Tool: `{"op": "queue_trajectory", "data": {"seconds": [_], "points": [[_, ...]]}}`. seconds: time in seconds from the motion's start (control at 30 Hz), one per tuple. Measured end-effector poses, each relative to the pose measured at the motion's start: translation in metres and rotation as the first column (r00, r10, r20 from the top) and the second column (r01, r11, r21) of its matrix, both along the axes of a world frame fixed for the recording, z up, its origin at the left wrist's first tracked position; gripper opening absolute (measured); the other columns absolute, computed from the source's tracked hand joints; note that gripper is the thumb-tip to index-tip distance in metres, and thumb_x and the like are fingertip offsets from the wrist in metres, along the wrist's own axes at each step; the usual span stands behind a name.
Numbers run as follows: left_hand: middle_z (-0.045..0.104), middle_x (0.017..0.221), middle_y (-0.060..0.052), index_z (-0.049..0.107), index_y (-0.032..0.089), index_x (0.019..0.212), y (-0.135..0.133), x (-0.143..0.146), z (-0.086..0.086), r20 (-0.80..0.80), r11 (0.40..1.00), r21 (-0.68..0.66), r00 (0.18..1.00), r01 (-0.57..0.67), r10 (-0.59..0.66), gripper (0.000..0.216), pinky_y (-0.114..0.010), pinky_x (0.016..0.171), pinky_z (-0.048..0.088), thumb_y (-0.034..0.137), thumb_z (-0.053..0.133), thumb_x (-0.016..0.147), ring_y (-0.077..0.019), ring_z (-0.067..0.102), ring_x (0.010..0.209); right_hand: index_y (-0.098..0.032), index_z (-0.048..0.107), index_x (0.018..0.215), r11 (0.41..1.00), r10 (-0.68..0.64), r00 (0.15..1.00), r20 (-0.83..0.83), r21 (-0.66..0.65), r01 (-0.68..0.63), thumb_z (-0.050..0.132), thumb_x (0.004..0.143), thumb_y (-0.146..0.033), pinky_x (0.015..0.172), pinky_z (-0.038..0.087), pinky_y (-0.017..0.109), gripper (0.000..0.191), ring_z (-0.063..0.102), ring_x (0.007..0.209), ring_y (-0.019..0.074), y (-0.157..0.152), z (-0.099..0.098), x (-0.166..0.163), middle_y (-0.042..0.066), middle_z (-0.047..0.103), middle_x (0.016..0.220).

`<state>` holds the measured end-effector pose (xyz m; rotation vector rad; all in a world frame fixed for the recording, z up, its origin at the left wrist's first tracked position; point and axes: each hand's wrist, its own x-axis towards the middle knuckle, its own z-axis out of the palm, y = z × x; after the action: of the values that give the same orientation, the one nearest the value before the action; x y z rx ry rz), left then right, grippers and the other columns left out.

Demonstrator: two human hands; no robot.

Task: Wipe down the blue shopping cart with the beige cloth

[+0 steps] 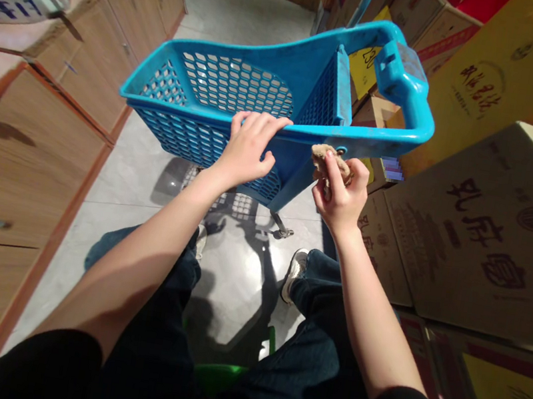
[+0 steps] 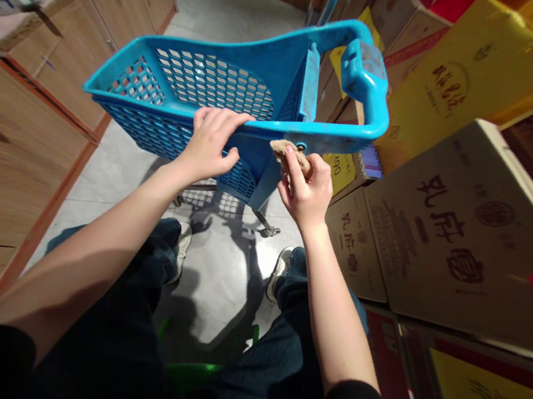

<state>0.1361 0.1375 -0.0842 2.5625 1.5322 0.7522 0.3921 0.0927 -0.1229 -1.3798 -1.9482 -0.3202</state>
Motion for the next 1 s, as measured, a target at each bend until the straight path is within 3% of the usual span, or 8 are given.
{"op": "queue_trajectory", "data": {"seconds": [0.17, 0.4, 0.53, 0.63, 0.83, 1.0], "points": [[0.056, 0.161, -0.010, 0.042, 0.027, 0.166, 0.004, -0.003, -0.006, 0.011, 0.999, 0.036, 1.000, 0.012, -0.012, 0.079, -0.065, 0.134, 0.023, 0.022, 0.056, 0.088, -0.0409, 0.046, 0.153, -0.026, 0.069, 0.150, 1.000, -0.003, 0.999, 0.046, 0.009, 0.002, 0.062, 0.099, -0.023, 0.098, 0.063, 0.049, 0.051, 0.070, 0.120, 0.0334, 0.000, -0.006, 0.005, 0.018, 0.057, 0.134], [0.046, 0.174, -0.009, 0.033, 0.029, 0.173, 0.000, -0.007, -0.020, 0.096, 0.985, 0.166, 0.994, 0.042, -0.059, 0.089, -0.064, 0.139, 0.016, 0.020, 0.054, 0.088, -0.0385, 0.037, 0.164, -0.029, 0.064, 0.155, 0.998, 0.040, 0.999, -0.022, 0.056, -0.038, 0.053, 0.107, -0.027, 0.108, 0.061, 0.057, 0.049, 0.066, 0.128, 0.0335, -0.002, 0.007, 0.007, 0.015, 0.063, 0.128], [0.044, 0.175, -0.012, 0.032, 0.024, 0.173, -0.009, -0.003, -0.024, 0.123, 0.979, 0.199, 0.991, 0.035, -0.060, 0.085, -0.062, 0.139, 0.017, 0.020, 0.052, 0.090, -0.0368, 0.035, 0.166, -0.032, 0.075, 0.140, 0.997, 0.062, 0.996, 0.068, -0.044, -0.059, 0.052, 0.109, -0.028, 0.102, 0.062, 0.045, 0.039, 0.068, 0.116, 0.0272, -0.004, 0.005, -0.006, 0.012, 0.067, 0.125], [0.042, 0.177, -0.012, 0.032, 0.024, 0.173, -0.012, -0.002, -0.026, 0.113, 0.979, 0.195, 0.990, 0.061, -0.085, 0.083, -0.062, 0.140, 0.018, 0.022, 0.052, 0.093, -0.0364, 0.033, 0.167, -0.034, 0.076, 0.140, 0.992, 0.086, 0.992, 0.089, -0.101, -0.077, 0.053, 0.110, -0.028, 0.103, 0.061, 0.041, 0.038, 0.068, 0.116, 0.0252, -0.002, 0.006, -0.005, 0.010, 0.067, 0.124], [0.037, 0.180, -0.006, 0.042, 0.035, 0.166, -0.013, 0.000, -0.032, 0.123, 0.978, 0.189, 0.987, 0.082, -0.107, 0.067, -0.067, 0.138, 0.017, 0.029, 0.052, 0.100, -0.0359, 0.028, 0.170, -0.034, 0.069, 0.150, 0.997, 0.072, 0.997, -0.015, -0.025, -0.072, 0.055, 0.108, -0.027, 0.107, 0.060, 0.047, 0.045, 0.066, 0.127, 0.0296, 0.003, 0.008, 0.014, 0.011, 0.062, 0.132], [0.036, 0.180, -0.006, 0.046, 0.037, 0.162, -0.012, 0.001, -0.034, 0.162, 0.980, 0.179, 0.980, 0.085, -0.114, 0.058, -0.069, 0.138, 0.014, 0.035, 0.051, 0.104, -0.0355, 0.027, 0.170, -0.036, 0.075, 0.141, 0.991, 0.120, 0.993, -0.011, -0.058, -0.121, 0.054, 0.107, -0.026, 0.099, 0.062, 0.041, 0.041, 0.068, 0.117, 0.0257, 0.004, -0.006, 0.011, 0.010, 0.067, 0.126]]}}
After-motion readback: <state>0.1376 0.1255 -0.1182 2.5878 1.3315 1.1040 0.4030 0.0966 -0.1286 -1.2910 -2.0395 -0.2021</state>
